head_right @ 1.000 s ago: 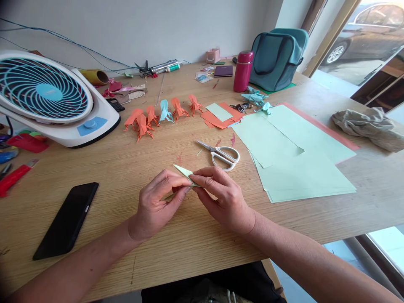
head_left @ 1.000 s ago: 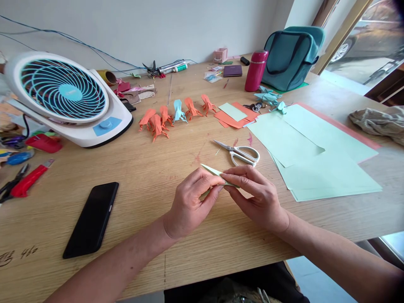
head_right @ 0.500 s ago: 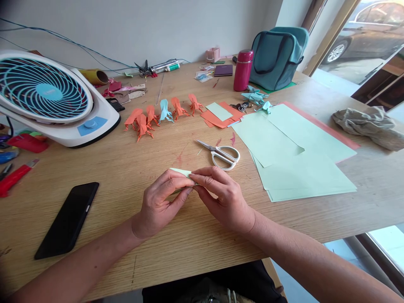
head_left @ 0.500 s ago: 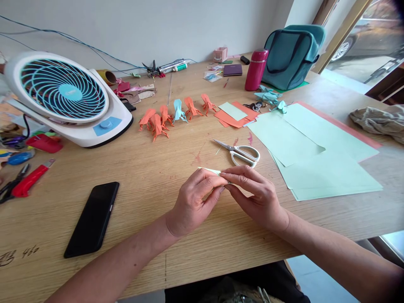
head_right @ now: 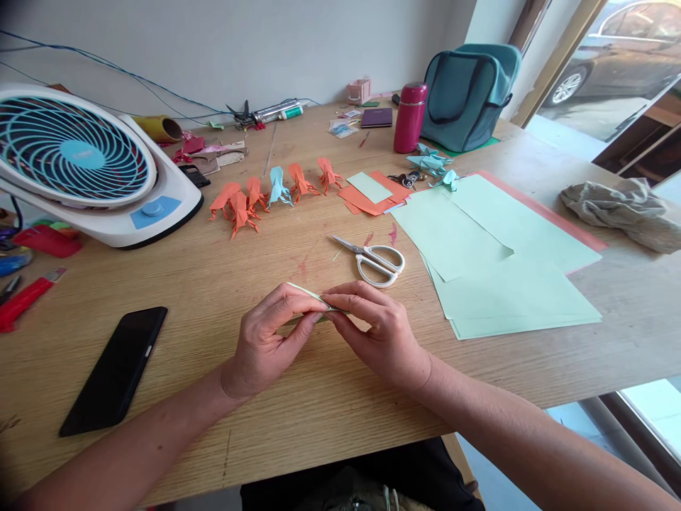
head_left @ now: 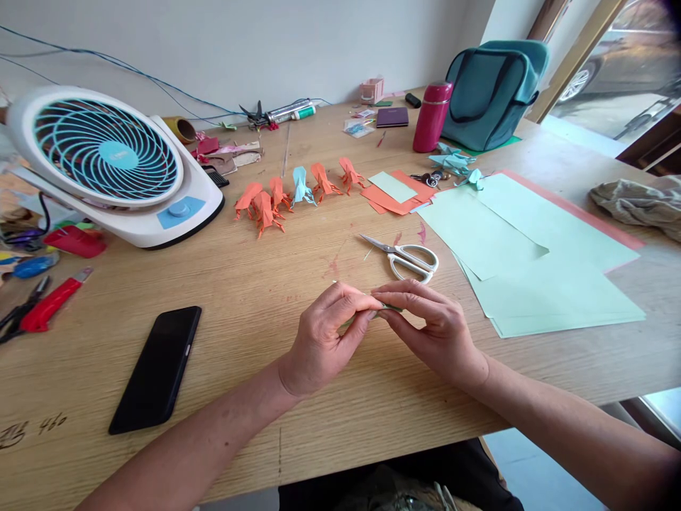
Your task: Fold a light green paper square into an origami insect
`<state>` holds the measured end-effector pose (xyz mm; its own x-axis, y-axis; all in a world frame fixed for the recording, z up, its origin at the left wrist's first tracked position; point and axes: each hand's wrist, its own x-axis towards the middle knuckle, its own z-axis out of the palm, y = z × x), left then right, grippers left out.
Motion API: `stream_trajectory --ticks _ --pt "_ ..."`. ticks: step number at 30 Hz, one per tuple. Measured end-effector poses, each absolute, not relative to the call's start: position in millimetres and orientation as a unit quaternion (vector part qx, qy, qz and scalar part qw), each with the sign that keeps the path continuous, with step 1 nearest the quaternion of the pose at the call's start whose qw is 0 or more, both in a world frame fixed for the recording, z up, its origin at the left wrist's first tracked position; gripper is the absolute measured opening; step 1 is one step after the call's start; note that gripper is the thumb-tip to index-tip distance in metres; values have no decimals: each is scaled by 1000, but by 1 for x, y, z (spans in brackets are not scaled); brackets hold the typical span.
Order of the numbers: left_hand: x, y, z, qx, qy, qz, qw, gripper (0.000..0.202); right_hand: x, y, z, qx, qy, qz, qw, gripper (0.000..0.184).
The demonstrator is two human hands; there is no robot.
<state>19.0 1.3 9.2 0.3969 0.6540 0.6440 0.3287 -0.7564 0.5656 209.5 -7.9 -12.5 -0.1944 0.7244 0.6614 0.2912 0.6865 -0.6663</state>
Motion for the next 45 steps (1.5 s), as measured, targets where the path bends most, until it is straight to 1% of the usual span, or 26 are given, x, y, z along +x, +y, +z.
stream_trajectory --ticks 16,20,24,28,33,35,37,41,45 --pt "18 2 11 819 300 449 194 21 210 -8 -13 -335 -748 201 536 26" --pt "17 3 9 821 309 445 177 19 210 -8 -11 -338 -746 216 532 21" --pt "14 8 10 818 327 449 149 10 211 -9 -6 -343 -732 239 538 16" --pt "7 17 12 821 332 449 118 4 213 -9 -3 -364 -711 236 553 13" --pt "-1 24 11 841 319 428 85 1 216 -8 -5 -369 -709 240 552 11" --pt "-2 26 11 845 309 428 81 3 217 -8 -6 -371 -707 241 551 11" --pt "-3 27 11 848 295 431 93 5 218 -7 -6 -375 -702 245 554 11" --pt "-3 27 12 844 268 433 166 7 219 -7 -6 -398 -676 284 551 10" --pt "-1 23 14 817 289 451 213 4 221 -6 -8 -423 -653 333 533 11"
